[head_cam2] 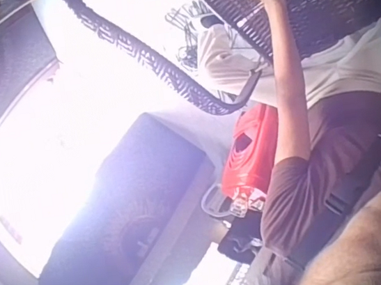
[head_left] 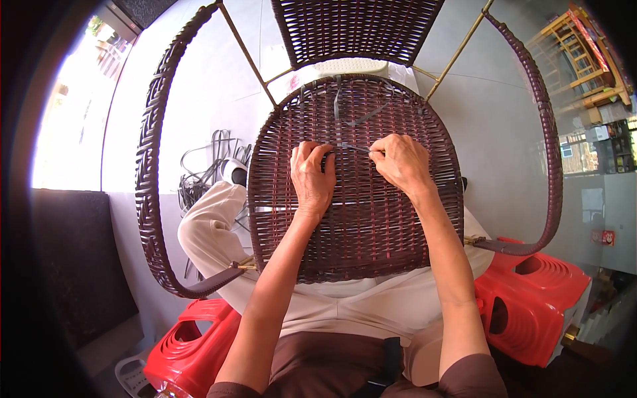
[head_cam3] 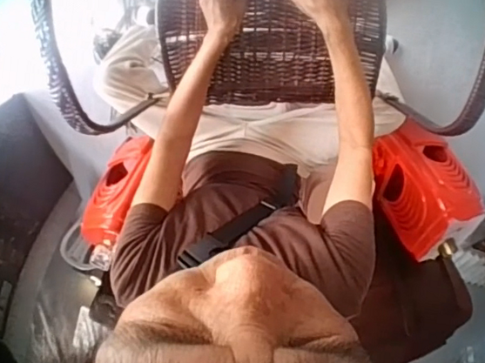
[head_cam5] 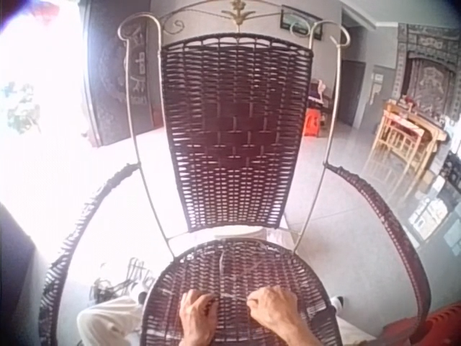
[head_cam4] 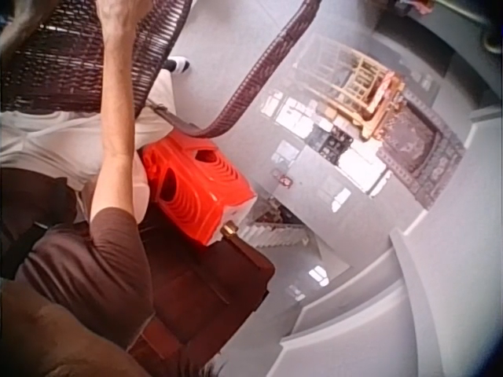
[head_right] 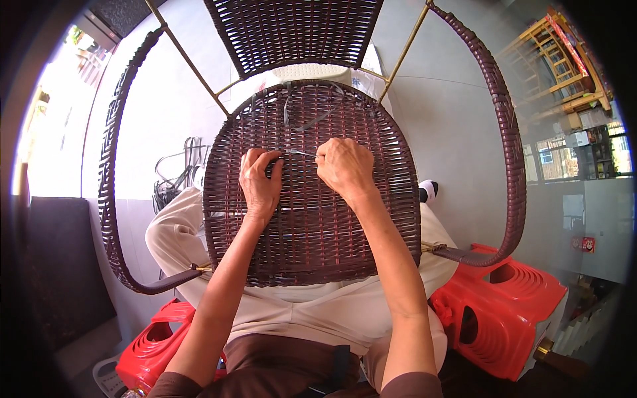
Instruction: The person weaves replacement plastic strips into the back of a wicker chair using a screwdriver to create space between existing strands.
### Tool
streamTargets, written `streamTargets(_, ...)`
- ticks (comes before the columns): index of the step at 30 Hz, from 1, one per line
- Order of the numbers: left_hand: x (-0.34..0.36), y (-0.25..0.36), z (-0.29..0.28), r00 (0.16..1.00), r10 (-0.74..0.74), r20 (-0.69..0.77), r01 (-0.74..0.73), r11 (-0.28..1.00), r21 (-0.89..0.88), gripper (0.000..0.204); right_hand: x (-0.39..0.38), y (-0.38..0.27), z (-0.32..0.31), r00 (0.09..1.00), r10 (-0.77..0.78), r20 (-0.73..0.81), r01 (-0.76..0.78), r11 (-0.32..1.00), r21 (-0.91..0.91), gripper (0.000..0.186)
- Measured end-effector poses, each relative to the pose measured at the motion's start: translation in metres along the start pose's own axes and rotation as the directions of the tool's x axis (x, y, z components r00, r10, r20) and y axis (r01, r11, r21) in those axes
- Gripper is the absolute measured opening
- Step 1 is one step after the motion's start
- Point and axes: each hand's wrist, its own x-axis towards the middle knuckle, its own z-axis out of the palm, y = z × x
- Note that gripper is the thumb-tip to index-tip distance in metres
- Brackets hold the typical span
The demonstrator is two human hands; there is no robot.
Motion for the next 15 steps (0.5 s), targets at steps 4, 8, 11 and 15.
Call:
streamTargets(4,0.0,-0.004,0.001,1.0,-0.003,-0.002,0.003,1.0,0.006,0.012,0.0,-0.006,-0.003,0.993,0.06,0.104,-0.059,0.998,-0.015,0.013)
streamTargets(8,0.0,-0.001,0.001,1.0,-0.009,-0.018,0.009,1.0,-0.011,0.012,-0.007,-0.008,0.006,0.999,0.042,0.03,-0.044,0.997,0.064,0.01)
streamTargets(11,0.002,0.001,-0.001,0.999,-0.032,0.001,0.032,0.999,-0.02,0.013,-0.011,-0.009,0.007,0.999,0.038,-0.01,-0.036,0.992,0.12,0.009)
streamTargets(15,0.005,0.002,-0.004,0.999,-0.031,0.01,0.031,0.999,-0.013,0.014,-0.013,-0.009,0.009,0.999,0.043,-0.02,-0.04,0.991,0.131,0.011)
